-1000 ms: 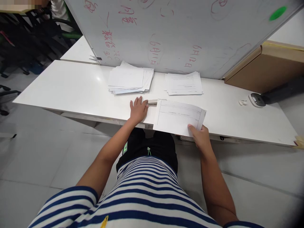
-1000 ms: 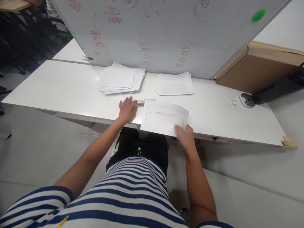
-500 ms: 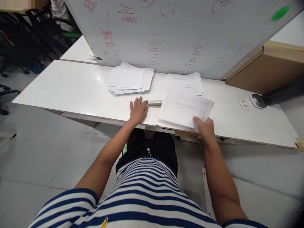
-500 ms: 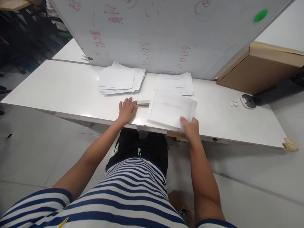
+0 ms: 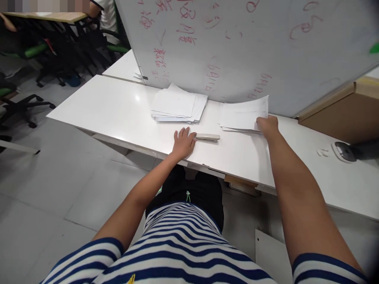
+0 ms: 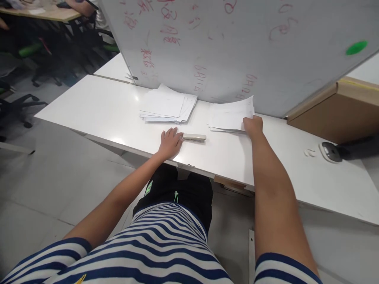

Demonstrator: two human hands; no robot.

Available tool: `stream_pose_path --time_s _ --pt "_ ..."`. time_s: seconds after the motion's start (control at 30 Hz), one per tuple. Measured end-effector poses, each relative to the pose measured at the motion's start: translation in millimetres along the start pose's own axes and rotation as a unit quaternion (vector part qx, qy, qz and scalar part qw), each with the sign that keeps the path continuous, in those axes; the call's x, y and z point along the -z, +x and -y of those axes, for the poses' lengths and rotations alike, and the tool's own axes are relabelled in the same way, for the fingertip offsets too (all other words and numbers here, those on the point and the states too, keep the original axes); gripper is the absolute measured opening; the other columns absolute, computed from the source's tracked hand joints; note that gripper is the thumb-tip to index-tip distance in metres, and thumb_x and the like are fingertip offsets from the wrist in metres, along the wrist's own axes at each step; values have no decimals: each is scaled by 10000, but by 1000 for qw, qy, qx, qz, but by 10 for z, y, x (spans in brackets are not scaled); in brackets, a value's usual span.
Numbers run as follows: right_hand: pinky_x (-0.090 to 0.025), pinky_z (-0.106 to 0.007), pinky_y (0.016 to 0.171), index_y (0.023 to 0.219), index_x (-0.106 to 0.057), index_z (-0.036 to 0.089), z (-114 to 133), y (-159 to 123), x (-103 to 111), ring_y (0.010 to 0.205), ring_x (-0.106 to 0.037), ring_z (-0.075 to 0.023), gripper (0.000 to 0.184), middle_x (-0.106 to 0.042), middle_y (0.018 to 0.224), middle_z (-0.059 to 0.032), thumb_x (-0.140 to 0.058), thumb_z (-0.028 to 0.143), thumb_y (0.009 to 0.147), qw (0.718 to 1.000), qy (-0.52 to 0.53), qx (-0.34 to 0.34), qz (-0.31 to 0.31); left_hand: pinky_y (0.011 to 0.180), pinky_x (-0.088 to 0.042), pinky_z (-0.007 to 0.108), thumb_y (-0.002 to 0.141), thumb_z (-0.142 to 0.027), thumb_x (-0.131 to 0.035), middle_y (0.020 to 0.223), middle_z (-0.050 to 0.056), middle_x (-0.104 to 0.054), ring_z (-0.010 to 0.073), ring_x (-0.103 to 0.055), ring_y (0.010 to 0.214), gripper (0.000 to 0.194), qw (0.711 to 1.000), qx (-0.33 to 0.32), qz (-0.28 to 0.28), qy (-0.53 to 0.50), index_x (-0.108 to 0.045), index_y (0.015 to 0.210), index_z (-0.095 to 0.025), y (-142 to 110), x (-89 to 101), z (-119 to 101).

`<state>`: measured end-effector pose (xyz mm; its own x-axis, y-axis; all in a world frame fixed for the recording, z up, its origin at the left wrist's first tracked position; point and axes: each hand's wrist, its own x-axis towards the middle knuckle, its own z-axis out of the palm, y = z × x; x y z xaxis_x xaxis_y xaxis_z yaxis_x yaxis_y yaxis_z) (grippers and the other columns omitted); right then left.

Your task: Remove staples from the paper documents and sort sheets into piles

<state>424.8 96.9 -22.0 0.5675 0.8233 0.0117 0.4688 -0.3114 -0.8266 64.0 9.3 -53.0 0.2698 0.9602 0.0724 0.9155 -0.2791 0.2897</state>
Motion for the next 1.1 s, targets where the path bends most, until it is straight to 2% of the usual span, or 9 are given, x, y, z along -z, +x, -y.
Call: stream_pose_path --time_s 0.1,0.2,0.3,0.4,0.53,0.63,0.77,0.9,1.1 --pt "-385 -373 811 666 -550 148 15 8 -89 816 -542 -182 59 -527 665 -16 -591 107 669 994 -113 -6 -5 1169 -166 574 985 -373 -298 1546 99 -348 304 -236 1455 413 1000 -5 -6 -3 -503 1330 -276 -5 -4 0" --pt "-354 -444 885 752 -582 123 42 -64 -181 969 -556 -257 41 -603 857 -133 -564 98 725 982 -187 10 -12 1169 -159 574 982 -365 -312 1540 104 -350 308 -240 1450 402 1000 -5 -11 -5 -502 1324 -273 -10 -12 -4" --pt "-337 -506 919 942 -613 43 56 -138 -272 1115 -521 -345 196 -575 1112 -284 -518 79 775 971 -236 15 -23 1165 -164 574 979 -355 -321 1535 108 -353 309 -244 1447 393 1000 -6 -14 -1 -505 1317 -270 -7 -18 -5" --pt "-292 -560 981 1135 -570 -14 55 -173 -318 1238 -427 -398 359 -475 1288 -344 -520 82 793 964 -262 20 -44 1164 -174 571 978 -351 -322 1532 106 -359 305 -247 1446 389 1000 -5 -13 4 -506 1313 -273 1 -13 -1" --pt "-199 -608 1075 1420 -338 82 54 -261 -306 1386 -259 -388 694 -242 1522 -296 -592 151 778 963 -240 19 -125 1166 -176 568 979 -352 -324 1531 103 -365 300 -251 1446 390 1000 -8 -15 -3 -507 1314 -271 0 -13 7" --pt "-122 -590 1137 1455 -261 148 13 -498 -296 1465 -127 -337 761 -97 1590 -239 -606 208 779 973 -167 9 -162 1166 -182 560 976 -361 -347 1521 92 -384 295 -266 1439 377 1000 -9 -21 -19 -526 1294 -268 -17 -22 17" --pt "-142 -545 1166 1442 -290 147 -164 -1023 -322 1485 -109 -315 706 -94 1592 -215 -572 255 804 990 -100 78 -68 1128 -296 474 972 -350 -360 1437 84 -487 262 -392 1352 355 995 17 -75 -67 -567 1238 -239 34 65 83" --pt "-234 -488 1160 1452 -292 143 -348 -1410 -368 1486 -133 -291 654 -9 1605 -207 -502 268 845 986 -71 137 56 1019 -380 439 970 -382 -356 1370 134 -530 305 -420 1298 399 984 56 -160 -59 -556 1262 -198 383 305 247" --pt "-282 -527 1138 1441 -304 191 -405 -1460 -412 1466 -195 -293 591 -93 1591 -186 -456 282 877 984 -59 168 8 1080 -246 519 867 -604 -477 1521 167 -372 385 -235 1419 678 995 76 -59 23 -455 1402 -187 1016 415 503"
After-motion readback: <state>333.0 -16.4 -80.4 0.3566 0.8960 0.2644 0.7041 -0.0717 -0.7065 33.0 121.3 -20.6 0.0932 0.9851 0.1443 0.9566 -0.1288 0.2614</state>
